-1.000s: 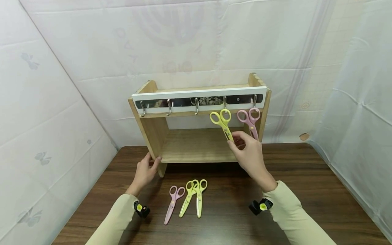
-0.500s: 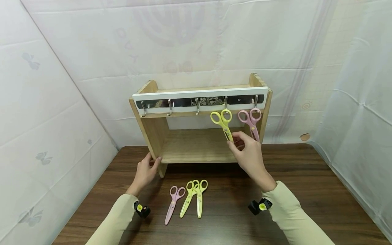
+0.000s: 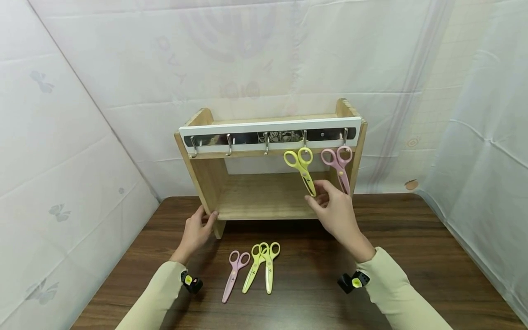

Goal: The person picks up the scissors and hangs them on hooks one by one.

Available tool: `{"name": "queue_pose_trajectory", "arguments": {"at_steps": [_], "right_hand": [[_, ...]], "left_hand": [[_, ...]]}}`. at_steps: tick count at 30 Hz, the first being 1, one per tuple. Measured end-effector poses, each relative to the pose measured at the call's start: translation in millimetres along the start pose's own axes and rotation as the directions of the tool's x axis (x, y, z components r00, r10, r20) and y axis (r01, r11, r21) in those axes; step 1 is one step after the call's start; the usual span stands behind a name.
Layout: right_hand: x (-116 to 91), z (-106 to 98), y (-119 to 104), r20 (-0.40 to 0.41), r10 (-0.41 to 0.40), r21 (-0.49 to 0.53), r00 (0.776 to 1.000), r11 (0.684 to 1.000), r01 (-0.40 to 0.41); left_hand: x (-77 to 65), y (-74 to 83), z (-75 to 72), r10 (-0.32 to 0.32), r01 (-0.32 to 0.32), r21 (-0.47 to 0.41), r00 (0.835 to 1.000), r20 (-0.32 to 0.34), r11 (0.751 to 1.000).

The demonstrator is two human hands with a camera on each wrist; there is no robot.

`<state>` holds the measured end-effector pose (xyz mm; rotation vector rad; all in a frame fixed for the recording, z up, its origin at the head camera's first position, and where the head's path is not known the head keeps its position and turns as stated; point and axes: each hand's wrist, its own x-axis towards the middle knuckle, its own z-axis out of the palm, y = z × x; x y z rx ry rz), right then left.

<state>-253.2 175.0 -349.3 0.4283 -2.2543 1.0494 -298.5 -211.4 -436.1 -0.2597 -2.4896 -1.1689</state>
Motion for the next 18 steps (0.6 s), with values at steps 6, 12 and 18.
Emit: {"name": "queue_pose_trajectory", "arguments": {"at_steps": [6,12,18], "right_hand": [[-15.9,5.3,8.6,0.112,0.051,-0.026,0.992,0.998,-0.048],[-37.7,17.4,17.8,0.266,0.126,-0.112,0.956,0.989,-0.099],[-57.3,32.0,13.3,0.426,0.192,-0.196,0.884,0.974,-0.117]], "left_hand": [[-1.3,2.2,0.2,-0.006,0.006,-0.009,1.000,0.008,1.000],[-2.4,2.4,-0.5,0.002,-0.002,-0.013,1.000,0.009,1.000],[-2.3,1.6,-0.3,0.003,-0.003,-0.010,1.000,0.007,1.000]]}}
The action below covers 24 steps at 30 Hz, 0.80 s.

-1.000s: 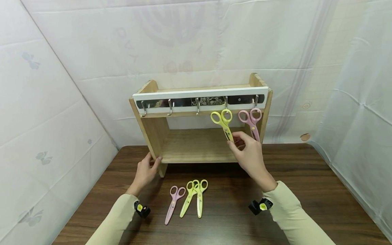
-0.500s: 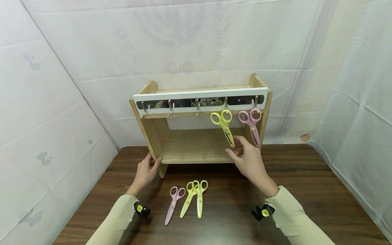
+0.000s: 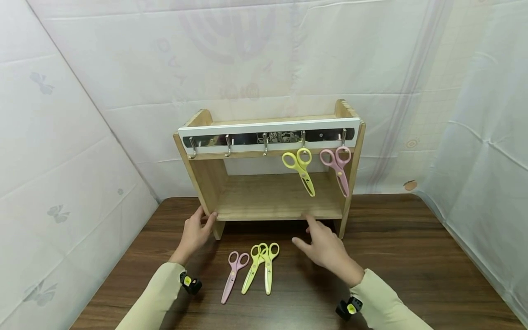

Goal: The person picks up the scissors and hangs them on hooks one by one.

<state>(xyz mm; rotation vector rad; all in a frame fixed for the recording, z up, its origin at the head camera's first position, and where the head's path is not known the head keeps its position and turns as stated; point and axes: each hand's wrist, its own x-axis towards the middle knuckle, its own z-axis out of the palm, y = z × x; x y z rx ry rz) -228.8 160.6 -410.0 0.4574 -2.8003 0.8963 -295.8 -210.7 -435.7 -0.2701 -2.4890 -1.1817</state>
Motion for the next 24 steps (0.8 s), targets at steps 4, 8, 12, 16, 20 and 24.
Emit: {"name": "queue_pose_trajectory", "arguments": {"at_steps": [4,8,12,16,20,24], "right_hand": [[-4.9,15.6,-6.4,0.028,0.010,-0.019,1.000,1.000,-0.010],[-9.0,29.6,-13.3,0.039,0.029,-0.022,0.999,0.999,-0.028],[-12.6,40.7,-21.5,0.099,0.033,-0.041,0.994,0.999,-0.029],[-17.2,52.0,-29.0,0.163,0.002,-0.078,0.987,0.997,0.011],[-22.0,62.8,-37.8,0.208,-0.051,-0.093,0.977,0.993,0.072],[-25.1,71.9,-47.1,0.262,-0.062,-0.097,0.963,0.991,0.090]], "left_hand": [[-0.2,-0.6,0.1,0.004,-0.004,0.000,1.000,-0.001,1.000],[0.0,-0.4,0.1,0.006,-0.006,0.000,1.000,-0.002,1.000],[0.6,0.0,-0.2,0.005,-0.005,-0.001,1.000,-0.007,1.000],[0.6,0.5,-0.5,-0.001,0.001,0.000,1.000,-0.006,1.000],[0.4,0.5,-0.4,-0.004,0.005,0.005,1.000,-0.006,1.000],[0.0,0.4,0.0,-0.004,0.004,0.007,1.000,-0.004,1.000]]}}
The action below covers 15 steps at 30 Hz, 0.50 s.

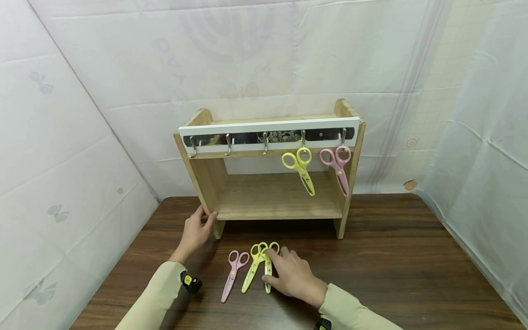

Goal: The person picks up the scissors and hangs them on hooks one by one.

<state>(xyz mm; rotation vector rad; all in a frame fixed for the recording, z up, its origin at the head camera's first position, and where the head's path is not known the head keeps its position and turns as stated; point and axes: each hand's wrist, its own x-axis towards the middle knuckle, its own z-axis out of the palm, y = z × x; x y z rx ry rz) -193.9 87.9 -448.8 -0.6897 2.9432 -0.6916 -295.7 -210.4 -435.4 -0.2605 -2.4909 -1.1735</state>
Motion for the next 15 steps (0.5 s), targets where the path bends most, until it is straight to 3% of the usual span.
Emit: {"name": "queue_pose_trajectory", "arguments": {"at_steps": [4,15], "right_hand": [[-0.1,7.6,-6.5,0.007,-0.012,-0.026,1.000,1.000,0.013],[-2.0,23.3,-6.1,-0.105,-0.084,-0.152,0.991,0.986,0.068]], "left_hand": [[-0.7,0.2,0.2,-0.002,0.002,-0.002,1.000,0.003,1.000],[-0.3,-0.6,0.3,0.001,-0.001,0.000,1.000,0.003,1.000]]}}
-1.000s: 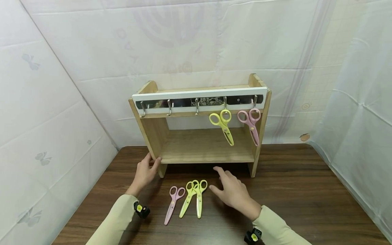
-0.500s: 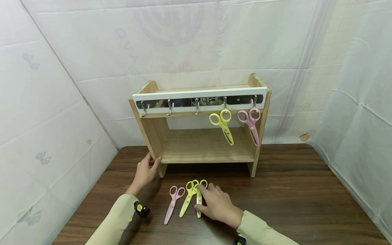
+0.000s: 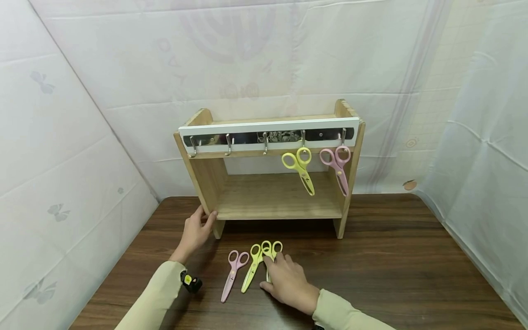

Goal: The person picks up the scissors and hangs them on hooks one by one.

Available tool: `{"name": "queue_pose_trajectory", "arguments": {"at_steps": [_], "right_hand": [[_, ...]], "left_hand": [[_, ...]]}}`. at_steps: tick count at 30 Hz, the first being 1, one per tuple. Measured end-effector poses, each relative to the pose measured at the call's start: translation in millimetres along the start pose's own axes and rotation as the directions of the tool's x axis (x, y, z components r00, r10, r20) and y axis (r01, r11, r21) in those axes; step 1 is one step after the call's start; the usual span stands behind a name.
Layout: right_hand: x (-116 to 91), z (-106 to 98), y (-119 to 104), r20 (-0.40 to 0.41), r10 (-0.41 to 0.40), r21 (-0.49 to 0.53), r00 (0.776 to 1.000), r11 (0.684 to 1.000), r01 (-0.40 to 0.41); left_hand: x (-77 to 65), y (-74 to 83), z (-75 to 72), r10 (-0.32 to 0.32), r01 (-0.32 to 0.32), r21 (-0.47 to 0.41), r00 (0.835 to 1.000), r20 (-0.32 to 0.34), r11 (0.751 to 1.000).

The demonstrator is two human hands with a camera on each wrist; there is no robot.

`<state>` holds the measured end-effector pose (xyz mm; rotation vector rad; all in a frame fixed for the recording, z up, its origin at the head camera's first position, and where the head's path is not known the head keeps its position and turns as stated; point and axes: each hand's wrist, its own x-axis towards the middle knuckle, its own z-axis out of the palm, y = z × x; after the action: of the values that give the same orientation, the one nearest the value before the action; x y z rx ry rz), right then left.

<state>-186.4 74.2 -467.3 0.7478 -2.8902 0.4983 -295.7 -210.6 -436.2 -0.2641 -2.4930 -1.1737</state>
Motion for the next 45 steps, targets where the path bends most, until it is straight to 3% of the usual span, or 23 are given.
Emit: {"name": "queue_pose_trajectory", "arguments": {"at_steps": [22,32,45], "right_hand": [[-11.2,-5.5,13.9,-0.067,-0.017,0.023,0.998,1.000,0.019],[-23.0,-21.8,34.2,0.004,0.047,0.094,0.999,0.994,-0.047],[-24.3,-23.7,43.6,-0.035,0.053,0.099,0.998,0.994,-0.049]], "left_hand": [[-0.7,2.1,-0.7,-0.008,0.008,0.004,1.000,0.006,1.000],[-0.4,1.7,-1.2,0.000,0.000,-0.001,1.000,-0.004,1.000],[-0.2,1.2,-0.1,-0.010,0.010,0.003,1.000,-0.001,1.000]]}}
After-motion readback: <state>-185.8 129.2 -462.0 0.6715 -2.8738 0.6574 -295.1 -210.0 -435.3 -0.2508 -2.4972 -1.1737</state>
